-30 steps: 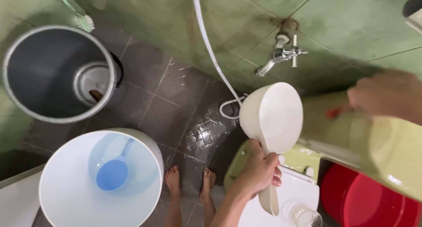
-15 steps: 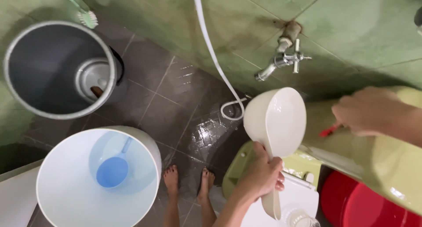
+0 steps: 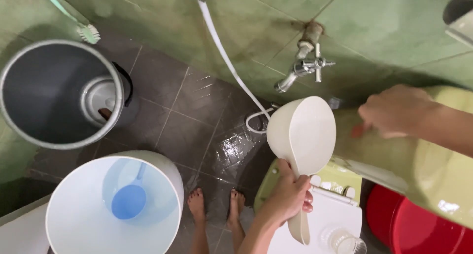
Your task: Using a small brush and cleaning solution to scrub the exterior and crevices of a toilet tank.
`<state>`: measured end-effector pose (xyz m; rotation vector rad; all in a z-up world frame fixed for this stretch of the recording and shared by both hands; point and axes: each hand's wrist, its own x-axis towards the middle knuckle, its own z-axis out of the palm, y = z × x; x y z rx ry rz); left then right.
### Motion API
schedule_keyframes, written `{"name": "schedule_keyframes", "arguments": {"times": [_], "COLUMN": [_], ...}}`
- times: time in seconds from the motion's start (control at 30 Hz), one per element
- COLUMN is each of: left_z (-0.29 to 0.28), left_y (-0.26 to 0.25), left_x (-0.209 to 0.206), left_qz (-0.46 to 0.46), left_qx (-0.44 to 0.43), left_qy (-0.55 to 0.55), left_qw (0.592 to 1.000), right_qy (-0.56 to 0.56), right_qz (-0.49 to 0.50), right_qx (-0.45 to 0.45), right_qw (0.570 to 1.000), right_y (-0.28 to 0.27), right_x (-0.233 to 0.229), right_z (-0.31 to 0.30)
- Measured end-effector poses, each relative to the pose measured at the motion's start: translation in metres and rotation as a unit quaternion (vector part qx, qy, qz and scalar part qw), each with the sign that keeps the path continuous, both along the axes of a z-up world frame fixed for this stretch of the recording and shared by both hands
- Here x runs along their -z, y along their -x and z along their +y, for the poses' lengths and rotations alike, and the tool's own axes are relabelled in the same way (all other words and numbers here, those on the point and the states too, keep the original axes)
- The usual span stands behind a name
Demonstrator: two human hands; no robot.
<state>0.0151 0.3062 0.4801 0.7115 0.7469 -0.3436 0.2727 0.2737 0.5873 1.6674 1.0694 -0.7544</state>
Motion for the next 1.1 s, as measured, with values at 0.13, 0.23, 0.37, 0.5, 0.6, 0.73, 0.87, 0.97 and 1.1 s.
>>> {"name": "schedule_keyframes", "arguments": {"times": [0.13, 0.23, 0.37, 0.5, 0.6, 0.73, 0.87, 0.97, 1.1], "left_z": [-0.004, -0.014, -0.014, -0.020, -0.019, -0.021, -0.012, -0.002, -0.002], "left_y": [-0.002, -0.002, 0.003, 0.008, 0.013, 0.019, 0.028, 0.044, 0.079], "left_x": [-0.005, 0.001, -0.001, -0.003, 0.001, 0.008, 0.009, 0.011, 0.051], "left_qz": [0.015, 0.005, -0.001, -0.001, -0.001, -0.002, 0.006, 0.023, 0.027], "left_qx": [0.015, 0.014, 0.022, 0.010, 0.005, -0.014, -0.024, 0.005, -0.065], "left_qy": [-0.007, -0.021, -0.028, -0.024, -0.020, 0.002, -0.001, -0.023, 0.071], "left_qw": [1.000, 1.000, 0.999, 1.000, 1.000, 1.000, 1.000, 0.999, 0.995], "right_qy": [-0.051, -0.080, -0.040, -0.038, -0.050, -0.078, -0.117, -0.037, -0.297], "right_qz": [-0.012, -0.116, -0.015, -0.074, -0.083, -0.043, -0.280, -0.217, -0.214], "right_qx": [0.056, -0.090, -0.108, -0.131, -0.169, -0.153, -0.130, -0.046, 0.058], "right_qw": [0.997, 0.986, 0.993, 0.988, 0.981, 0.984, 0.944, 0.974, 0.929], "right_y": [0.016, -0.003, 0.026, 0.013, 0.019, 0.035, 0.053, 0.095, 0.118], "right_x": [-0.004, 0.030, 0.034, 0.025, 0.032, 0.042, 0.060, 0.087, 0.109], "right_z": [-0.004, -0.044, -0.048, -0.042, -0.057, -0.072, -0.079, -0.119, -0.158]}}
